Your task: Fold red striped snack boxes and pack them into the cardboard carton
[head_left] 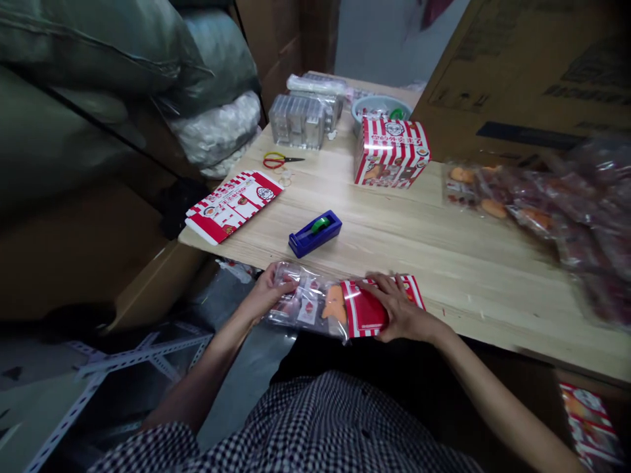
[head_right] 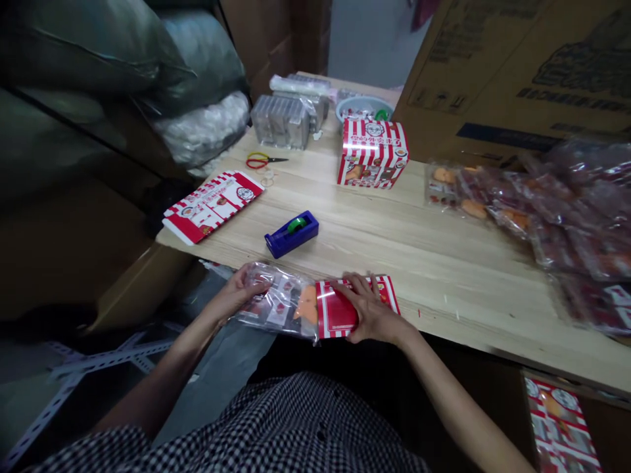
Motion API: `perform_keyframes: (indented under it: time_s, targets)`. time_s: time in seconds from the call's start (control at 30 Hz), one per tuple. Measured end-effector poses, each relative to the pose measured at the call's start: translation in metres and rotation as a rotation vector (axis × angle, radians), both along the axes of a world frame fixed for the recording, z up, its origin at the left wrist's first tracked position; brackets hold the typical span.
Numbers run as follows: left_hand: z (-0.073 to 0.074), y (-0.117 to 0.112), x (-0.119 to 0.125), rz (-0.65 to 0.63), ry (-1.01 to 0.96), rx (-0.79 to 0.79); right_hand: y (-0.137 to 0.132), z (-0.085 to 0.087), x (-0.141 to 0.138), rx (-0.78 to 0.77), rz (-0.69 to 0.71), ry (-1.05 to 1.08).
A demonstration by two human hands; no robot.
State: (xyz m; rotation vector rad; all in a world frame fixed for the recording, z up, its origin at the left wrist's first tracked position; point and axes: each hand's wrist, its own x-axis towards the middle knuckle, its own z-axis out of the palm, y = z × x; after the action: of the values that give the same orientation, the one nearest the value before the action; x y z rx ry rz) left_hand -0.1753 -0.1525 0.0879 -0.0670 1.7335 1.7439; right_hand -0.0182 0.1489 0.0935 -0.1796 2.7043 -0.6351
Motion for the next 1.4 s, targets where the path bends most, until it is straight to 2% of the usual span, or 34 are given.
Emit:
perform_keyframes:
  time_s: [0.2,0.33,0.47,0.63,0.77,0.87,1.0,1.13,1.27,1.4]
  targets:
    - [-0.002,0.019,-0.011,-0.049,0.054,0.034,-0.003,-0.004,0.011,0.03,-0.082,0.025]
    - [-0.011,0.024,-0.007,0.013,0.055,0.036,-0.004,-0.007,0.015,0.038,-0.12,0.028]
    - [-0.017,0.03,0.012,0.078,0.039,0.055,-0.003,-0.011,0.02,0.046,-0.18,0.069]
    - [-0.026,0.048,0.045,0.106,0.07,0.064,0.002,-0.014,0.024,0.061,-0.17,0.073]
    - [-0.032,0.075,0.066,0.014,0.245,-0.033,0.004,-0.015,0.028,0.07,-0.102,0.113]
    - [-0.026,0.084,0.07,-0.004,0.352,-0.163,0.007,-0.015,0.034,0.07,-0.138,0.152]
    - [-0.01,0.069,0.064,0.108,0.495,-0.246,0.01,-0.019,0.042,0.022,-0.212,0.197]
    - [-0.001,0.058,0.059,0.018,0.542,-0.227,0.003,-0.022,0.047,-0.022,-0.29,0.292]
    - [0.002,0.079,0.07,-0.072,0.546,-0.173,-0.011,-0.021,0.049,-0.058,-0.342,0.407]
    - [0.012,0.11,0.089,-0.235,0.818,-0.215,-0.017,-0.025,0.049,-0.077,-0.419,0.546]
